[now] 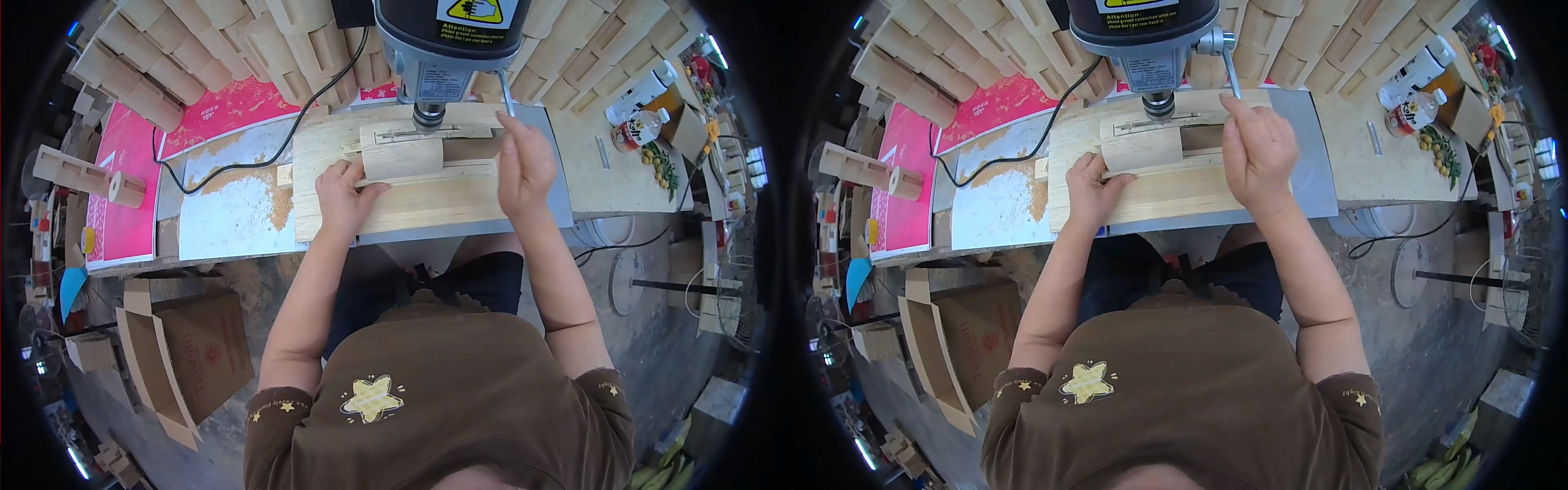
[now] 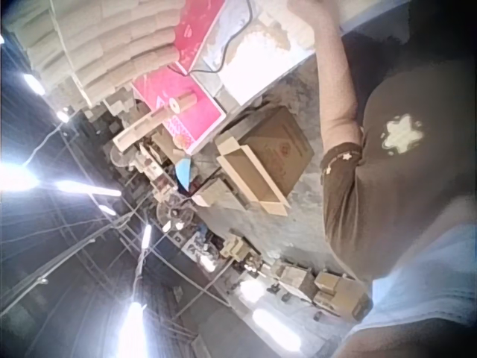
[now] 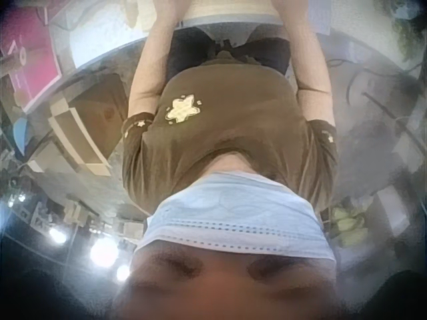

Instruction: Drilling vertical holes into cylindrical wooden blocks using a drill press.

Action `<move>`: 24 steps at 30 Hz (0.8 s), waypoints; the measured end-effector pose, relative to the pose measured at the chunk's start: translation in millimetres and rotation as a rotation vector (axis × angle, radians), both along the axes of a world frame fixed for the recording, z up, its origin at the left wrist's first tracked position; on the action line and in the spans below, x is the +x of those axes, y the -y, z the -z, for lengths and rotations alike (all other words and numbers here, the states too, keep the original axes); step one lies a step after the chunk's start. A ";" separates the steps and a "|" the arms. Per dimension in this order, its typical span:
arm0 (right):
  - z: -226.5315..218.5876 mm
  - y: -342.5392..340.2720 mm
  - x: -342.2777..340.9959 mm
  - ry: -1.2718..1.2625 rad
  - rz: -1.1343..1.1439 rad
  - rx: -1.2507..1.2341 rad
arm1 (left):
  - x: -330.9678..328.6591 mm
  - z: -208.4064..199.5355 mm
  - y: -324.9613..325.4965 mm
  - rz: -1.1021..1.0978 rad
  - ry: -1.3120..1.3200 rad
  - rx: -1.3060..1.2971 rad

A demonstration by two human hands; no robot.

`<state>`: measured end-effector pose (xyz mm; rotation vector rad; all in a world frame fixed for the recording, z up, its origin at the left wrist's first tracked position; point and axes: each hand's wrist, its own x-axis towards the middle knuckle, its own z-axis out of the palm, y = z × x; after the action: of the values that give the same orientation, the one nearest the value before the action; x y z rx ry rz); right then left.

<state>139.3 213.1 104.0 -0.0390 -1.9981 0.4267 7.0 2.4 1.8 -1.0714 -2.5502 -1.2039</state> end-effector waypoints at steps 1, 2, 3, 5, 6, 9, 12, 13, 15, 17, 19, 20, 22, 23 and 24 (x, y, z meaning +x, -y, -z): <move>-15.9 0.3 3.6 -0.032 -0.011 -0.004 | 0.9 0.4 -0.1 -0.009 -0.002 0.005; -34.4 0.0 6.7 -0.062 -0.016 -0.007 | 2.1 1.1 -1.5 -0.012 -0.002 0.010; -59.8 1.0 4.4 -0.022 0.012 -0.066 | 4.1 0.5 -2.4 -0.012 -0.004 0.006; -99.7 -11.2 -13.1 -0.028 0.056 -0.040 | 11.1 -2.3 -6.8 -0.073 -0.012 -0.010; -114.5 -24.1 -28.8 -0.072 0.072 0.049 | 15.0 -2.5 -11.8 -0.070 -0.013 -0.012; -147.7 -34.3 -73.7 0.238 0.314 -0.005 | 22.5 -2.0 -27.5 -0.100 -0.131 -0.072; -148.0 -66.3 -95.7 0.266 0.280 -0.049 | 27.2 -5.8 -39.6 -0.064 -0.072 -0.063; -147.9 -62.7 -92.2 0.227 0.212 -0.049 | 25.0 -4.1 -37.7 -0.058 -0.080 -0.071; -147.0 -50.3 -76.9 0.195 0.144 -0.051 | 26.0 -2.4 -35.4 -0.052 -0.082 -0.082; -148.2 -29.6 -49.8 0.150 0.110 -0.082 | 27.1 -4.2 -36.5 -0.058 -0.123 -0.069; -127.7 -20.0 -26.7 0.182 0.073 -0.101 | 25.0 -2.2 -28.8 -0.077 -0.110 -0.075; -119.4 -11.2 -11.5 0.205 0.059 -0.108 | 24.9 -2.4 -31.6 -0.064 -0.095 -0.065; -97.6 0.8 6.6 0.228 0.041 -0.117 | 24.4 -2.0 -34.0 -0.047 -0.095 -0.059; -84.6 5.7 10.2 0.159 0.016 -0.102 | 24.4 -1.2 -33.6 -0.042 -0.097 -0.060; -71.6 7.9 11.6 0.090 -0.011 -0.087 | 24.3 -1.0 -33.9 -0.045 -0.095 -0.062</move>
<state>150.9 205.3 175.6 -0.1036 -2.0679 0.5274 31.3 36.3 2.8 -1.0517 -2.5404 -1.0438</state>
